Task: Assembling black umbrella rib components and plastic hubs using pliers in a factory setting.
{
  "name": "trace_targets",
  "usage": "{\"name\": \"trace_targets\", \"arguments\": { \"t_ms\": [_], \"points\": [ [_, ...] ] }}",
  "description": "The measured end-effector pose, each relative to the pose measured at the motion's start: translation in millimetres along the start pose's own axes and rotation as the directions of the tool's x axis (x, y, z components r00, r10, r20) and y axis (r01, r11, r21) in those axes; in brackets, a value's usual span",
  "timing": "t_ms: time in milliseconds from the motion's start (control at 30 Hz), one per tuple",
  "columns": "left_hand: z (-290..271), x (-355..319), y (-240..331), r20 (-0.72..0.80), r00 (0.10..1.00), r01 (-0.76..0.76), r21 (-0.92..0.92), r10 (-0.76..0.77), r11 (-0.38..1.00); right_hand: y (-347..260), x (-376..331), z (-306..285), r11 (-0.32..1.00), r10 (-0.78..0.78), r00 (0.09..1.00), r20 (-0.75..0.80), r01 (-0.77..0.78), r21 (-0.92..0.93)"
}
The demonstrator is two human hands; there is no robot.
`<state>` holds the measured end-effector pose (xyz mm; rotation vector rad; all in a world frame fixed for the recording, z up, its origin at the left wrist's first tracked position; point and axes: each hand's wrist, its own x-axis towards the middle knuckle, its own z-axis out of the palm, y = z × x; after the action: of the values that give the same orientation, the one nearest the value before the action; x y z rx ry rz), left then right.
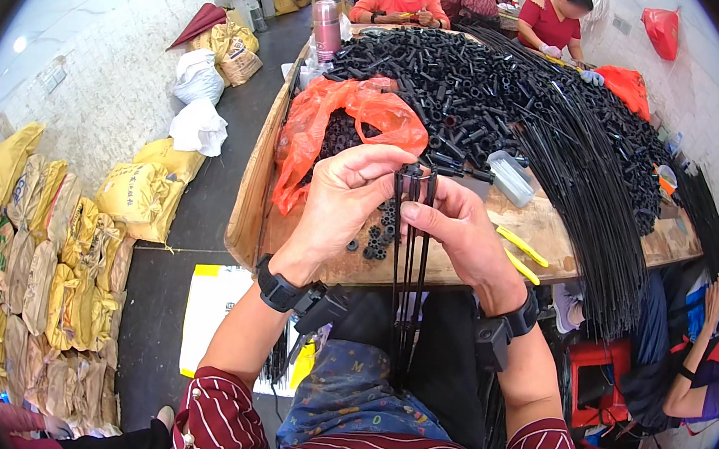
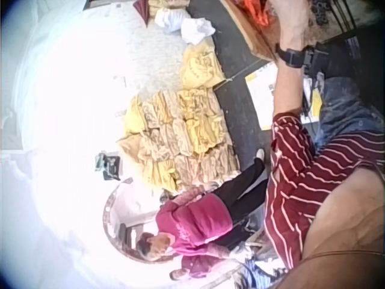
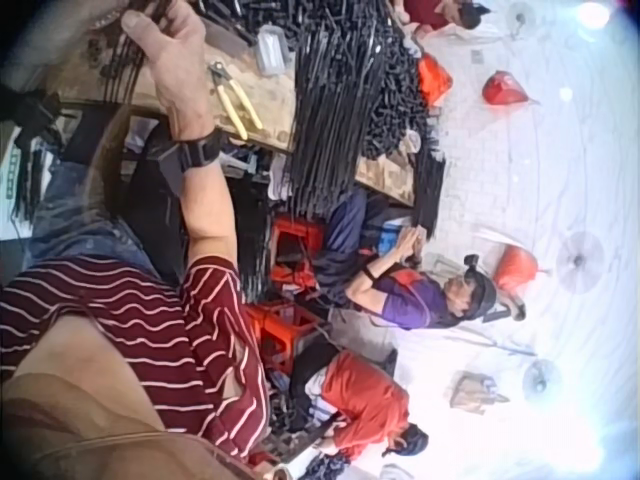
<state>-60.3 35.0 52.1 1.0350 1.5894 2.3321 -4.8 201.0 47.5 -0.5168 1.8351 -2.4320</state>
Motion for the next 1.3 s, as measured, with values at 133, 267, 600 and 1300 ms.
{"name": "trace_targets", "arguments": {
  "t_ms": [133,267,600,1300],
  "points": [
    [-1,0,-7,-0.039,0.999,-0.028,-0.055,0.025,0.998,2,3,1,1.0,-0.001,1.0,0.01,0.001,0.004],
    [0,1,-12,-0.036,0.998,-0.044,-0.044,0.042,0.998,2,3,-3,1.0,0.017,1.0,0.01,-0.017,-0.014],
    [4,-3,-10,-0.059,0.998,-0.039,-0.018,0.038,0.999,1,1,-1,1.0,-0.004,1.0,0.003,0.004,0.007],
    [6,-8,-7,-0.12,0.992,0.002,-0.26,-0.034,0.966,14,5,18,0.982,-0.128,0.977,-0.173,0.1,-0.163]
  ]
}}
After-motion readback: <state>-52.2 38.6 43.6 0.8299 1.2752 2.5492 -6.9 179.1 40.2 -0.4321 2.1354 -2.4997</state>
